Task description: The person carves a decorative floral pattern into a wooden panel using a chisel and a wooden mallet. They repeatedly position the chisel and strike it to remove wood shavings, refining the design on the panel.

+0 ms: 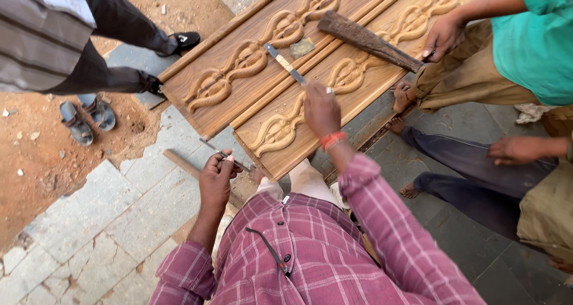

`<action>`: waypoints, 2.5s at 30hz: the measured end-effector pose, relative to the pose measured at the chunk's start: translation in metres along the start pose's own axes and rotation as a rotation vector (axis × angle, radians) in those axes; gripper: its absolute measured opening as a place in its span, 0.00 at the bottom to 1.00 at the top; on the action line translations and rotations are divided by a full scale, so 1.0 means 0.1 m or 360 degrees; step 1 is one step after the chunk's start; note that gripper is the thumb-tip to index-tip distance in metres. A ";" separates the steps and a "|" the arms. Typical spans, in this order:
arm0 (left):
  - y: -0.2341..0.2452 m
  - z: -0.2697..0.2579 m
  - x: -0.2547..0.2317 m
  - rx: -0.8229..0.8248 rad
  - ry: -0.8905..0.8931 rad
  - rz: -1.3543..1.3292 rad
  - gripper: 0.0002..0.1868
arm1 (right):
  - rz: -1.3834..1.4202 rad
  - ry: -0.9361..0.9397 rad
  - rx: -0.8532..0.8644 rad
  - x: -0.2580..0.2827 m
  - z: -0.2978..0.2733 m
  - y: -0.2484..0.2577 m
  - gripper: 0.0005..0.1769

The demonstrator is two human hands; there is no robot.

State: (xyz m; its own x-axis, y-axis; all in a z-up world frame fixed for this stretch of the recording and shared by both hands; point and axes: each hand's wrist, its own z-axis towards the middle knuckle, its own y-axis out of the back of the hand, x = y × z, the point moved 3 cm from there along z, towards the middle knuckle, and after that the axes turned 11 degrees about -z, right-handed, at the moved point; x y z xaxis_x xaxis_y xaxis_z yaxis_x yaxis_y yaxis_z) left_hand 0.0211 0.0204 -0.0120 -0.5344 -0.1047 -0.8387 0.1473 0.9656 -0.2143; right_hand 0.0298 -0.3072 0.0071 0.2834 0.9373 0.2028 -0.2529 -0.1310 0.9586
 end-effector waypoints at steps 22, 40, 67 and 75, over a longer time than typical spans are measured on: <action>-0.29 0.05 0.13 -0.0168 0.0149 0.0087 0.16 | -0.0165 -0.0128 0.0054 -0.45 1.12 -0.24 0.18; -0.30 0.07 -0.10 -0.0198 0.0097 0.0222 0.18 | 0.0836 -0.0937 0.0413 -0.52 1.51 -0.25 0.09; -0.95 1.15 -0.73 0.0758 -0.0857 0.1665 0.08 | 0.0629 -0.0920 0.0504 0.50 -0.44 -0.18 0.16; -0.79 1.32 -0.79 0.1075 -0.1097 0.1336 0.08 | 0.0526 -0.1212 0.0077 1.00 -0.68 -0.31 0.15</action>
State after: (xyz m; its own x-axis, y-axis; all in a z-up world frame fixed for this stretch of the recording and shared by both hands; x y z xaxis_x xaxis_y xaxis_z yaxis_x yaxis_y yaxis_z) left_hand 0.1620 -0.0791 0.0051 0.4380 0.1787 -0.8810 0.7283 0.5040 0.4643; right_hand 0.0031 -0.1877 -0.0164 0.7544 0.3754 0.5385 -0.3979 -0.3909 0.8299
